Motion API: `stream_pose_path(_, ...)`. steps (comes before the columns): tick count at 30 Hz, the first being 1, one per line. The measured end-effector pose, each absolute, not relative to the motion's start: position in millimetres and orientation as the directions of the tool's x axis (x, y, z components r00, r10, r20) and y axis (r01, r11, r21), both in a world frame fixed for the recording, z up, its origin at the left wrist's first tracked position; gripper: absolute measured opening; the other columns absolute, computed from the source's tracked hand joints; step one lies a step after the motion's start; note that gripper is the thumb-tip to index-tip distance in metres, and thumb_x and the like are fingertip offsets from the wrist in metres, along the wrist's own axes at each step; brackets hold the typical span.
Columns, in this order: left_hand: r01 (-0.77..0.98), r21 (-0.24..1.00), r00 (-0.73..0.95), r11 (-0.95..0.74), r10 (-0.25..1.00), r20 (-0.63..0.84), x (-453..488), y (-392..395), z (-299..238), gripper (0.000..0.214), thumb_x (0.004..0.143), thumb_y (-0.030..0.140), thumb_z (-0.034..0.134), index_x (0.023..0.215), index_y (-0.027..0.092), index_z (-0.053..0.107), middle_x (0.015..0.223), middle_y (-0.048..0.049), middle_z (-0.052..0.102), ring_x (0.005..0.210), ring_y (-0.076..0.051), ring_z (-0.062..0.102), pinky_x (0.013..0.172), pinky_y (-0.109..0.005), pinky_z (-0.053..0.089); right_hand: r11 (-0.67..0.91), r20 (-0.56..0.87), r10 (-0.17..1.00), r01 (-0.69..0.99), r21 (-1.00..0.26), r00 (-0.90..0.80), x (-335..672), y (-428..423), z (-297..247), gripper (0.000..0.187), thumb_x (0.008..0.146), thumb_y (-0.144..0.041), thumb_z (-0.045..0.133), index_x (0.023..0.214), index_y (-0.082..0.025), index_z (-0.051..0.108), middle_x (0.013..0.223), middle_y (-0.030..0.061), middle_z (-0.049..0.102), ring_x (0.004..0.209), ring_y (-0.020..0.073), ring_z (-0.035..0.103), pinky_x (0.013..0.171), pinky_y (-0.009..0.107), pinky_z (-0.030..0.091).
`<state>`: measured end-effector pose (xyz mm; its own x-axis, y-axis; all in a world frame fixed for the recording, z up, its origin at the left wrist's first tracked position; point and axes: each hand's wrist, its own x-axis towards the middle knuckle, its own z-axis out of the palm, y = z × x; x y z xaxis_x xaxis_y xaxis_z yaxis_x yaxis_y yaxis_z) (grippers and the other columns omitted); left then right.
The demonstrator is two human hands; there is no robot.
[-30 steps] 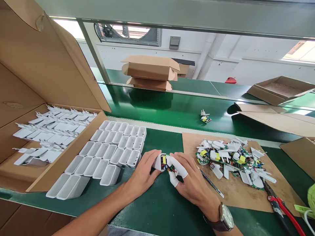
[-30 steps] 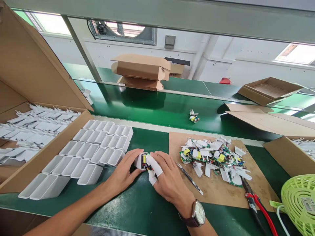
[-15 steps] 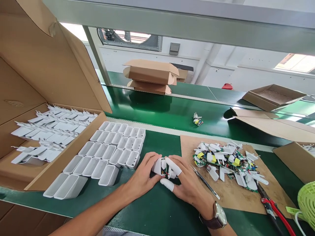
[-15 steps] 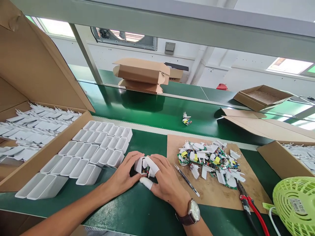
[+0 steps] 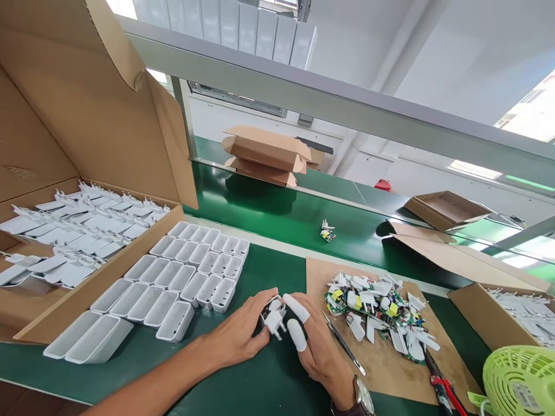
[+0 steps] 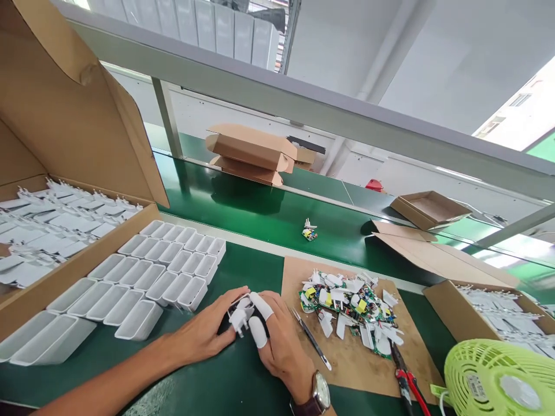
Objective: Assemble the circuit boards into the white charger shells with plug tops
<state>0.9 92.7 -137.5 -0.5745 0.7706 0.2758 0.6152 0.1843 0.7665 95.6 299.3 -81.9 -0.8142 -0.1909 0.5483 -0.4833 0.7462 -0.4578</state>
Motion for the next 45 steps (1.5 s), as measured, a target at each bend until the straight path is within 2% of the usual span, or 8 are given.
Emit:
stream_pose_path(7, 0.569, 0.816, -0.577, 0.098, 0.755, 0.311, -2, 94, -143, 0.077, 0.087, 0.008, 0.053, 0.156, 0.029, 0.026, 0.144, -0.0122, 0.058, 0.127, -0.027, 0.063, 0.107, -0.045, 0.054, 0.764, 0.587, -0.178, -0.487, -0.424, -0.79, 94, 297, -86, 0.052, 0.103, -0.01, 0.041, 0.153, -0.026, 0.041, 0.134, 0.0125, 0.063, 0.123, 0.0241, 0.063, 0.104, 0.044, 0.058)
stream_pose_path(13, 0.566, 0.818, -0.605, 0.102, 0.726, 0.328, -1, 98, -137, 0.066, 0.095, 0.021, 0.06, 0.151, 0.031, 0.028, 0.134, -0.0116, 0.059, 0.122, -0.027, 0.064, 0.105, -0.046, 0.054, 0.781, 0.602, -0.179, -0.485, -0.394, -0.778, 91, 302, -98, 0.053, 0.103, -0.011, 0.043, 0.154, -0.023, 0.04, 0.136, 0.0138, 0.063, 0.126, 0.0245, 0.061, 0.106, 0.045, 0.057)
stream_pose_path(17, 0.57, 0.816, -0.595, 0.09, 0.73, 0.336, 0, 100, -142, 0.072, 0.09, 0.011, 0.055, 0.152, 0.032, 0.027, 0.132, -0.0103, 0.06, 0.12, -0.026, 0.065, 0.104, -0.047, 0.054, 0.802, 0.605, -0.139, -0.448, -0.396, -0.784, 92, 303, -99, 0.051, 0.104, -0.011, 0.044, 0.153, -0.025, 0.043, 0.135, 0.0129, 0.064, 0.125, 0.0238, 0.063, 0.105, 0.043, 0.058)
stream_pose_path(26, 0.445, 0.889, -0.63, 0.108, 0.744, 0.224, -1, 103, -136, 0.074, 0.078, 0.008, 0.056, 0.148, 0.022, 0.038, 0.128, -0.0134, 0.064, 0.117, -0.031, 0.063, 0.098, -0.049, 0.055, 0.93, 0.616, -0.049, -0.261, -0.26, -0.786, 71, 314, -85, 0.042, 0.105, -0.018, 0.046, 0.146, -0.026, 0.049, 0.129, 0.0121, 0.068, 0.117, 0.026, 0.067, 0.096, 0.046, 0.061)
stream_pose_path(30, 0.391, 0.915, -0.657, 0.097, 0.726, 0.204, -2, 104, -132, 0.068, 0.078, 0.011, 0.061, 0.143, 0.023, 0.046, 0.123, -0.0112, 0.067, 0.111, -0.029, 0.065, 0.099, -0.047, 0.054, 0.992, 0.32, -0.093, -0.116, -0.052, -0.943, 25, 340, -58, 0.039, 0.101, -0.025, 0.049, 0.139, -0.02, 0.055, 0.14, 0.0175, 0.061, 0.131, 0.0317, 0.058, 0.105, 0.053, 0.054)
stream_pose_path(34, 0.405, 0.908, -0.661, 0.111, 0.721, 0.207, -3, 107, -136, 0.066, 0.079, 0.014, 0.061, 0.143, 0.022, 0.048, 0.122, -0.0122, 0.067, 0.112, -0.031, 0.064, 0.101, -0.049, 0.052, 0.992, 0.021, 0.08, 0.082, 0.098, -0.997, -55, 365, -31, 0.026, 0.099, -0.023, 0.057, 0.121, -0.014, 0.066, 0.129, 0.0174, 0.066, 0.124, 0.0318, 0.06, 0.108, 0.051, 0.05)
stream_pose_path(39, 0.443, 0.889, -0.639, 0.116, 0.736, 0.222, -5, 113, -145, 0.069, 0.076, 0.015, 0.062, 0.143, 0.018, 0.047, 0.121, -0.014, 0.068, 0.111, -0.031, 0.064, 0.1, -0.05, 0.053, 0.963, -0.13, 0.233, 0.21, 0.171, -0.964, -142, 369, -28, 0.032, 0.099, -0.038, 0.067, 0.124, -0.017, 0.064, 0.122, 0.0082, 0.068, 0.103, 0.0225, 0.069, 0.088, 0.044, 0.06)
stream_pose_path(45, 0.452, 0.887, -0.619, 0.095, 0.749, 0.235, -9, 112, -145, 0.067, 0.077, 0.019, 0.063, 0.143, 0.019, 0.048, 0.12, -0.0154, 0.067, 0.11, -0.035, 0.064, 0.098, -0.055, 0.054, 0.959, -0.176, 0.248, 0.215, 0.185, -0.953, -153, 353, -36, 0.034, 0.1, -0.038, 0.066, 0.127, -0.017, 0.063, 0.126, 0.0095, 0.066, 0.106, 0.0236, 0.068, 0.09, 0.045, 0.06)
